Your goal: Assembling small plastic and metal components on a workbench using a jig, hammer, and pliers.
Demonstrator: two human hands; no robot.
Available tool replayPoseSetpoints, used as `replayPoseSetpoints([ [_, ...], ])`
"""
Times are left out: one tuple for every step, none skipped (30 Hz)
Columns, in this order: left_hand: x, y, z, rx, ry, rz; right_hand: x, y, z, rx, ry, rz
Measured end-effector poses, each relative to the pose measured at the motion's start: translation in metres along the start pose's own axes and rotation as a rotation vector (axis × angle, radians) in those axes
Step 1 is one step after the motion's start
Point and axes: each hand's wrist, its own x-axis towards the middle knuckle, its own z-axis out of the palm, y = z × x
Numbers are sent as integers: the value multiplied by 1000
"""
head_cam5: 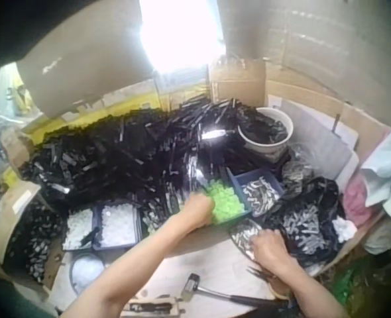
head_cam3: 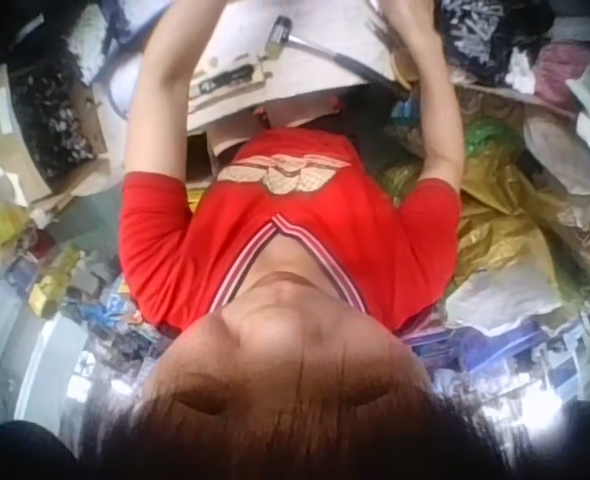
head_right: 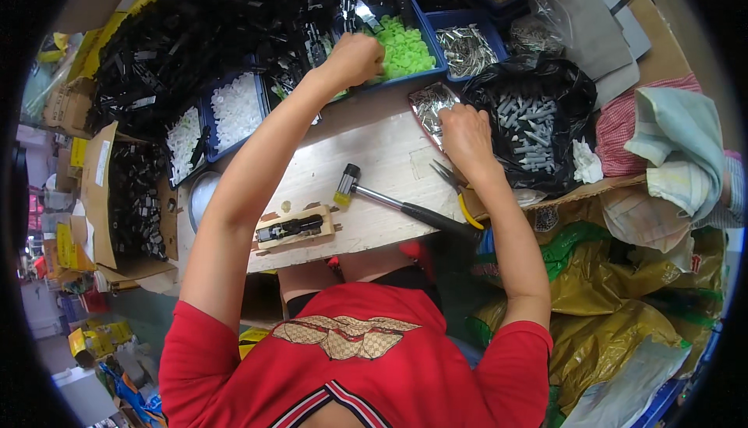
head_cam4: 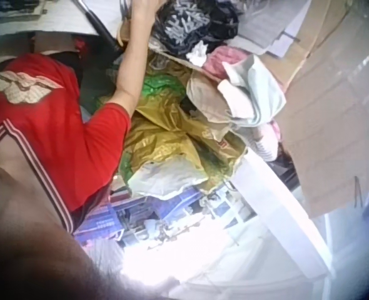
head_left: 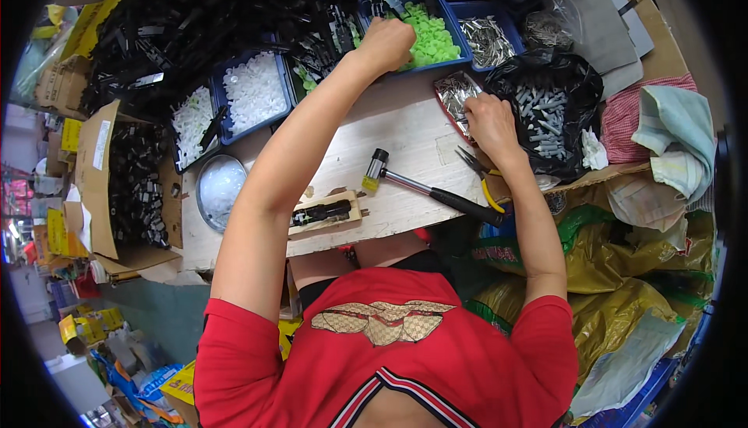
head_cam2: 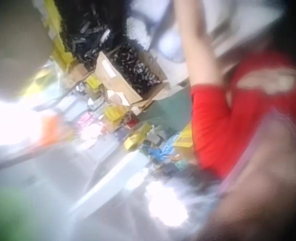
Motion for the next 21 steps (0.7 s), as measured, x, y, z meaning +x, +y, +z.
replayPoseSetpoints([
  [-3,1,-2,-140,99,-51,-1,1,-1,-4,7,1],
  [-5,1,-4,-280,198,-101,-3,3,-1,35,18,16],
  [-6,0,-5,-277,204,-97,-5,4,-1,73,28,31],
  [-6,-2,-7,-414,218,-120,-5,5,-1,68,36,28],
  [-6,-4,-9,-552,231,-144,-6,4,-2,122,38,33],
  [-10,-2,-8,-683,253,-217,-8,3,-4,177,38,37],
  [-16,2,-14,-681,257,-213,-8,3,-9,206,56,50],
  [-26,8,-25,-969,256,-323,-9,2,-12,205,60,48],
  [-38,13,-32,-1258,250,-436,-10,1,-14,339,115,99],
  [-55,17,-37,-1420,276,-441,-9,-3,-17,475,167,140],
  [-71,22,-38,-1576,264,-475,-10,-9,-23,604,137,209],
  [-90,26,-39,-1734,251,-511,-10,-16,-27,776,129,244],
  [-109,32,-42,-1828,191,-551,-12,-23,-29,946,118,284],
  [-128,40,-37,-1946,208,-525,-15,-33,-32,1087,35,262],
  [-147,46,-30,-2064,229,-499,-17,-47,-36,1189,-9,249],
  [-169,46,-17,-2145,218,-431,-19,-64,-41,1293,-60,233],
  [-189,50,-8,-2235,244,-423,-21,-75,-41,1325,-139,176],
  [-207,56,-2,-2321,287,-432,-25,-90,-41,1396,-179,156],
  [-223,61,1,-2403,337,-438,-28,-106,-40,1468,-220,134],
  [-237,64,4,-2497,385,-424,-30,-118,-38,1554,-283,124],
  [-250,66,12,-2536,438,-398,-34,-130,-34,1615,-320,148],
])
